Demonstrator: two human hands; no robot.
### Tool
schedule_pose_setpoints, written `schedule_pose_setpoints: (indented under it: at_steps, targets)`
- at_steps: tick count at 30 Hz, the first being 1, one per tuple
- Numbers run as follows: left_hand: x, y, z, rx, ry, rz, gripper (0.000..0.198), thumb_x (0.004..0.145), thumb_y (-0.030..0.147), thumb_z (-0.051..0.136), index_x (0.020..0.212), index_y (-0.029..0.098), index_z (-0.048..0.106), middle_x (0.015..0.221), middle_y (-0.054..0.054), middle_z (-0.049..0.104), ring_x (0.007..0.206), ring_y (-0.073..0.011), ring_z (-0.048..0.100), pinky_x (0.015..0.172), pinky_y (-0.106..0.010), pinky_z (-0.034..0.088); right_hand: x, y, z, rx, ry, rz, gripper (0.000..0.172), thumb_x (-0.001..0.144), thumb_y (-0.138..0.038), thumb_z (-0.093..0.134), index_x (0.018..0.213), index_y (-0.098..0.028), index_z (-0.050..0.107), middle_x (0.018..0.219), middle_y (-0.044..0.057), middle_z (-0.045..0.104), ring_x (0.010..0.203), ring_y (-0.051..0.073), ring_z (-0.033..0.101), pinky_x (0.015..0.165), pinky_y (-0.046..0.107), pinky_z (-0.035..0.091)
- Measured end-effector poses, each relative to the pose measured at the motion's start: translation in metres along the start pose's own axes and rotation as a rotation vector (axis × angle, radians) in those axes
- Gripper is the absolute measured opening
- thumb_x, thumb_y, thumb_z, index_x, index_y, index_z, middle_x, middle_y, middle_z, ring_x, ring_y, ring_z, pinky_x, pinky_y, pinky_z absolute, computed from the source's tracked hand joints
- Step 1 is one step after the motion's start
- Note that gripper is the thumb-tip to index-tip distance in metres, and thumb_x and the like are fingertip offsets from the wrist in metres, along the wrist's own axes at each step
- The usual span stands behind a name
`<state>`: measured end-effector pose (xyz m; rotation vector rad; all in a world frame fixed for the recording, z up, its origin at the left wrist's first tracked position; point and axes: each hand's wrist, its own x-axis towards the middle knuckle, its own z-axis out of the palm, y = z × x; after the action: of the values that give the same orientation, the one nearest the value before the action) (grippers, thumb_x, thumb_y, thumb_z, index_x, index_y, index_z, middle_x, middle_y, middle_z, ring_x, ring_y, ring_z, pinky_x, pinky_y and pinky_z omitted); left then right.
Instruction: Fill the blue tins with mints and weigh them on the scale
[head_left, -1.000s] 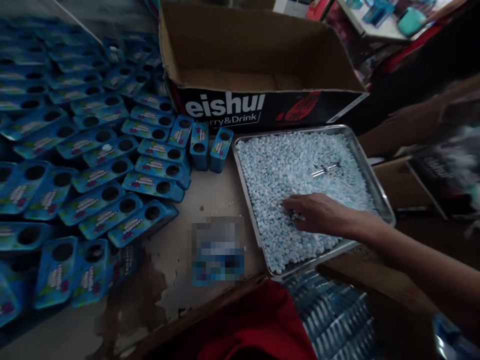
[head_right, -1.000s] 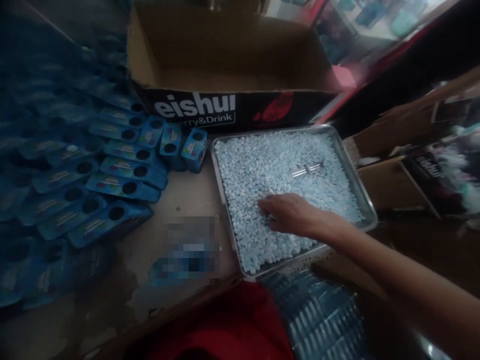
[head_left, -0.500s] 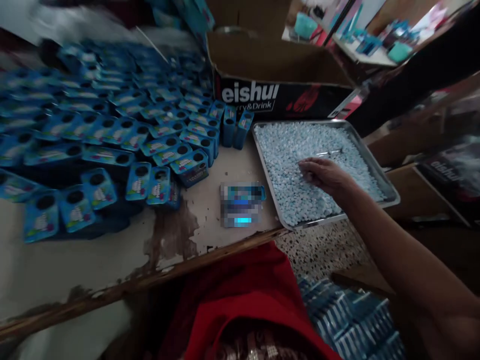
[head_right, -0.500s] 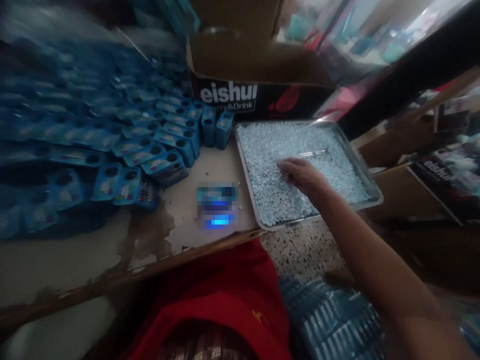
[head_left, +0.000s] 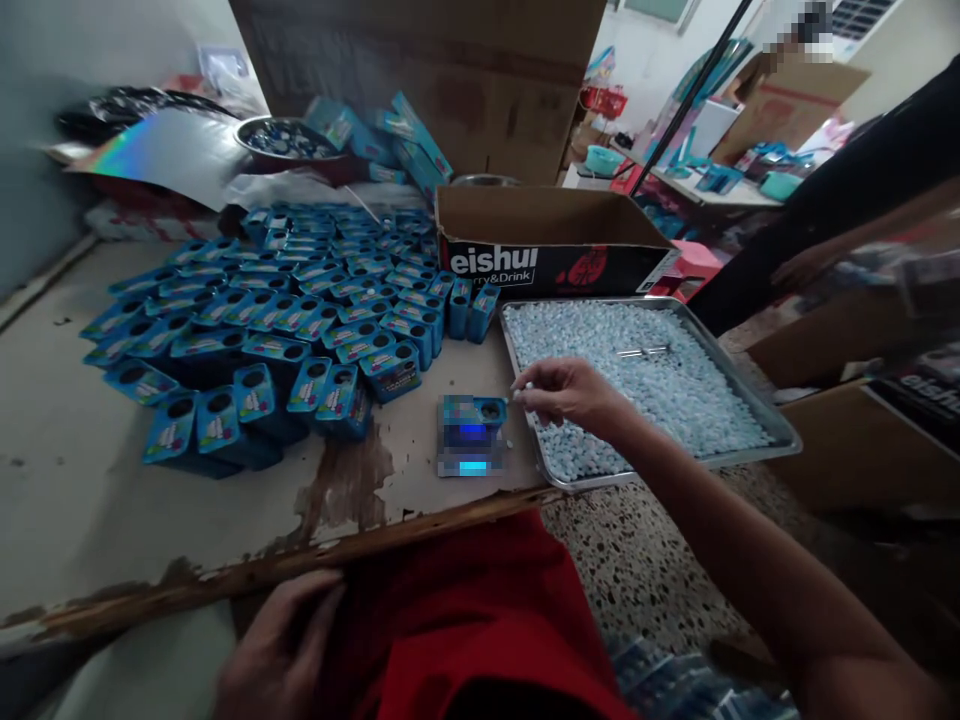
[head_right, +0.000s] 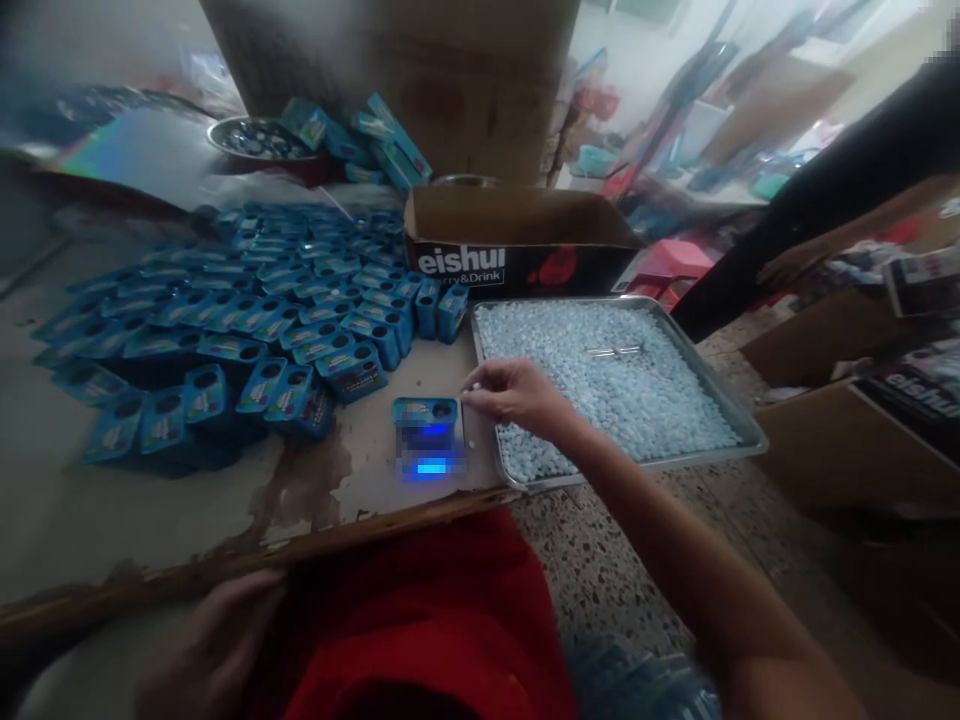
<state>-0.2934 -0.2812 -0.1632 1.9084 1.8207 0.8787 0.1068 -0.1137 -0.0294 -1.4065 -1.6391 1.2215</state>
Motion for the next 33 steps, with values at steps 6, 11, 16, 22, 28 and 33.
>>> schedule_pose_setpoints:
  at_steps: [6,11,16,22,28,33]
  targets:
    - [0.066,0.051,0.025,-0.061,0.025,0.455,0.013,0.096,0.025,0.064,0.101,0.027,0.076,0.104,-0.003,0.078,0.094,-0.0196,0.076,0.092,-0.032,0.063,0.01,-0.021,0.02,-0.28,-0.128,-0.175,0.011,0.086,-0.02,0.074,0.094,-0.017,0.08,0.065,-0.003,0.063,0.058,0.01,0.054,0.057,0.024,0.04]
    - [0.075,0.05,0.024,-0.046,0.017,0.43,0.013,0.096,0.027,0.064,0.105,0.026,0.074,0.105,-0.004,0.077,0.094,-0.0215,0.077,0.088,-0.033,0.064,0.016,-0.016,0.021,-0.334,-0.14,-0.146,0.023,0.082,-0.019,0.081,0.104,-0.019,0.082,0.071,-0.002,0.067,0.064,0.012,0.058,0.063,0.026,0.044]
    - [0.08,0.046,0.017,-0.014,0.001,0.418,0.017,0.097,0.026,0.064,0.111,0.026,0.071,0.11,-0.002,0.077,0.096,-0.0199,0.076,0.091,-0.031,0.062,0.009,-0.022,0.007,-0.083,-0.144,-0.041,0.031,0.079,-0.031,0.087,0.107,-0.018,0.081,0.068,-0.003,0.066,0.057,0.011,0.056,0.056,0.025,0.044]
    - [0.106,0.052,0.006,0.045,0.026,0.473,0.02,0.096,0.022,0.066,0.115,0.025,0.07,0.113,-0.002,0.075,0.103,-0.0193,0.073,0.099,-0.032,0.057,-0.001,0.018,-0.048,0.192,0.333,0.159,0.032,0.072,-0.042,0.092,0.088,-0.017,0.079,0.072,0.001,0.069,0.057,0.008,0.054,0.052,0.02,0.043]
    - [0.136,0.072,0.002,0.073,0.05,0.526,0.031,0.095,0.024,0.069,0.126,0.028,0.067,0.123,-0.004,0.072,0.113,-0.0237,0.069,0.108,-0.04,0.054,-0.012,0.04,-0.063,0.294,0.277,0.326,0.039,0.062,-0.031,0.095,0.095,-0.017,0.081,0.094,0.009,0.079,0.085,0.018,0.073,0.08,0.029,0.061]
    - [0.167,0.112,0.005,-0.019,0.048,0.455,0.055,0.09,0.036,0.077,0.141,0.029,0.057,0.136,-0.007,0.066,0.13,-0.0296,0.061,0.116,-0.049,0.05,0.001,0.021,-0.064,0.17,0.167,0.263,0.039,0.07,-0.039,0.092,0.099,-0.016,0.08,0.093,0.011,0.079,0.08,0.023,0.076,0.075,0.035,0.064]
